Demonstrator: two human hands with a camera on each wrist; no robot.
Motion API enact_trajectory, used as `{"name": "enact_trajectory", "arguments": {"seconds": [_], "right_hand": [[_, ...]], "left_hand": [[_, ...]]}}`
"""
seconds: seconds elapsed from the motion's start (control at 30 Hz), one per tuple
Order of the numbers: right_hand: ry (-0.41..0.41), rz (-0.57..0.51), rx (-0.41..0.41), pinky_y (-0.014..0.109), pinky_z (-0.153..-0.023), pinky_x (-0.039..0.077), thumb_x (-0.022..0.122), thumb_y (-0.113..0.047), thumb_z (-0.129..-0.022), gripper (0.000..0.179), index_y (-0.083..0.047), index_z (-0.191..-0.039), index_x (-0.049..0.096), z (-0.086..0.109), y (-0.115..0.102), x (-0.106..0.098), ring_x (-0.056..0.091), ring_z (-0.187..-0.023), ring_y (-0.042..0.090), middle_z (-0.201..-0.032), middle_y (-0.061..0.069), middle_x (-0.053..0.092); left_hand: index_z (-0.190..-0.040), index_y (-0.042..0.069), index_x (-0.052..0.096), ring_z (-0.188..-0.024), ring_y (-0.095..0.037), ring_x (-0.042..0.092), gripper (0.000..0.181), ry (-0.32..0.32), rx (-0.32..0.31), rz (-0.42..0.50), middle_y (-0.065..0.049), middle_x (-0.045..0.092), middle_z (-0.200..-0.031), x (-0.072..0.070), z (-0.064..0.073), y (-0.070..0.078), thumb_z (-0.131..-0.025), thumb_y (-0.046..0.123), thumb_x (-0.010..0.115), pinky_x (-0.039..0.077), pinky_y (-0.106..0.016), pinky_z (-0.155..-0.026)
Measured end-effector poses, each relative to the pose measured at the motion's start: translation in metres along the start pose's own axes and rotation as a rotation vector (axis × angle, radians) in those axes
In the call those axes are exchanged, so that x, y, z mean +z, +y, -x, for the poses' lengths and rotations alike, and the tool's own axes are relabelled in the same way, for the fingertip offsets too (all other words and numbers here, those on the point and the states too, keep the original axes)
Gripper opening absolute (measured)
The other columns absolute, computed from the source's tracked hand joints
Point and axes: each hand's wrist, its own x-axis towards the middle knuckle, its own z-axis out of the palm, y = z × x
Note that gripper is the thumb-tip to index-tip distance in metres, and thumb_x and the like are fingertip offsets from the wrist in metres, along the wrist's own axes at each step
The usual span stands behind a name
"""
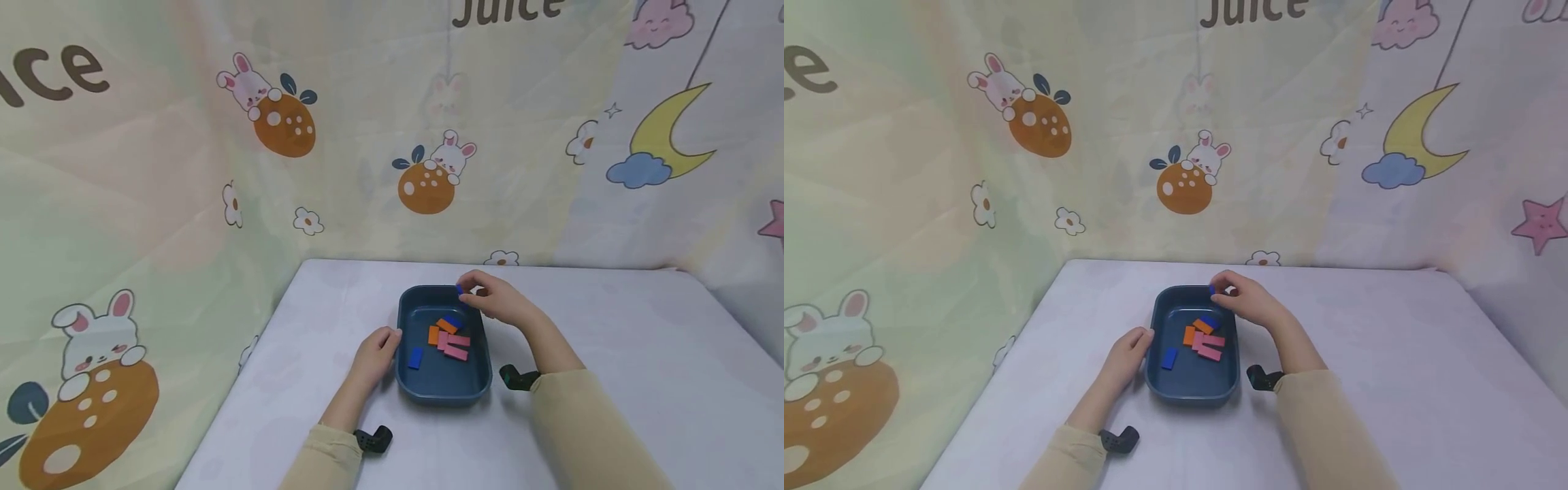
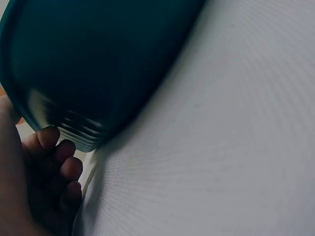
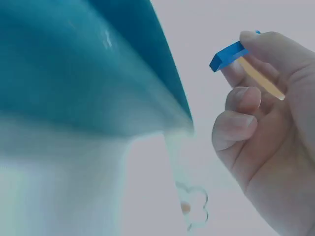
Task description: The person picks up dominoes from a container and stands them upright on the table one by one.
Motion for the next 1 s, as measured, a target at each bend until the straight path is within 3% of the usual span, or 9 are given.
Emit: {"name": "enact_trajectory", "arguments": {"seconds": [0.2, 0.33, 0.47, 0.6, 1.0], "right_hand": [[0.097, 0.019, 0.062, 0.032, -0.068, 0.051, 0.064, -0.035, -0.096, 0.038, -0.019, -0.128, 0.053, 0.023, 0.037, -0.013, 0.058, -0.089, 0.027, -0.12, 0.007, 0.06], [0.117, 0.033, 0.109, 0.031, -0.063, 0.049, 0.066, -0.033, -0.095, 0.039, -0.017, -0.128, 0.053, 0.041, 0.062, -0.016, 0.054, -0.076, 0.023, -0.113, 0.007, 0.06], [0.13, 0.061, 0.123, 0.031, -0.065, 0.048, 0.066, -0.028, -0.094, 0.034, -0.016, -0.125, 0.055, 0.056, 0.08, -0.016, 0.054, -0.081, 0.024, -0.115, 0.008, 0.061], [0.143, 0.067, 0.131, 0.03, -0.073, 0.049, 0.067, -0.028, -0.094, 0.035, -0.015, -0.125, 0.056, 0.064, 0.093, -0.014, 0.053, -0.094, 0.024, -0.121, 0.009, 0.061], [0.162, 0.071, 0.153, 0.028, -0.067, 0.05, 0.066, -0.028, -0.094, 0.032, -0.018, -0.122, 0.055, 0.071, 0.11, -0.008, 0.053, -0.085, 0.021, -0.117, 0.008, 0.06]], "left_hand": [[-0.088, 0.02, 0.063, -0.076, -0.017, 0.056, 0.039, 0.016, 0.001, -0.015, 0.0, 0.059, -0.083, -0.001, 0.0, 0.0, -0.1, 0.054, 0.047, 0.047, -0.031, -0.069], [-0.088, 0.019, 0.063, -0.075, -0.016, 0.056, 0.038, 0.015, 0.0, -0.018, -0.001, 0.06, -0.084, -0.002, 0.002, 0.003, -0.1, 0.051, 0.048, 0.047, -0.032, -0.07], [-0.088, 0.017, 0.063, -0.075, -0.015, 0.056, 0.039, 0.006, 0.004, -0.017, -0.001, 0.06, -0.084, -0.001, 0.003, 0.005, -0.1, 0.051, 0.047, 0.047, -0.032, -0.069], [-0.087, 0.019, 0.063, -0.076, -0.015, 0.057, 0.037, 0.01, -0.001, -0.015, 0.0, 0.06, -0.085, 0.0, 0.003, 0.004, -0.1, 0.051, 0.048, 0.048, -0.031, -0.071], [-0.089, 0.019, 0.063, -0.077, -0.016, 0.057, 0.039, 0.002, -0.002, -0.001, 0.0, 0.06, -0.086, 0.001, 0.001, 0.001, -0.1, 0.054, 0.047, 0.048, -0.031, -0.071]]}}
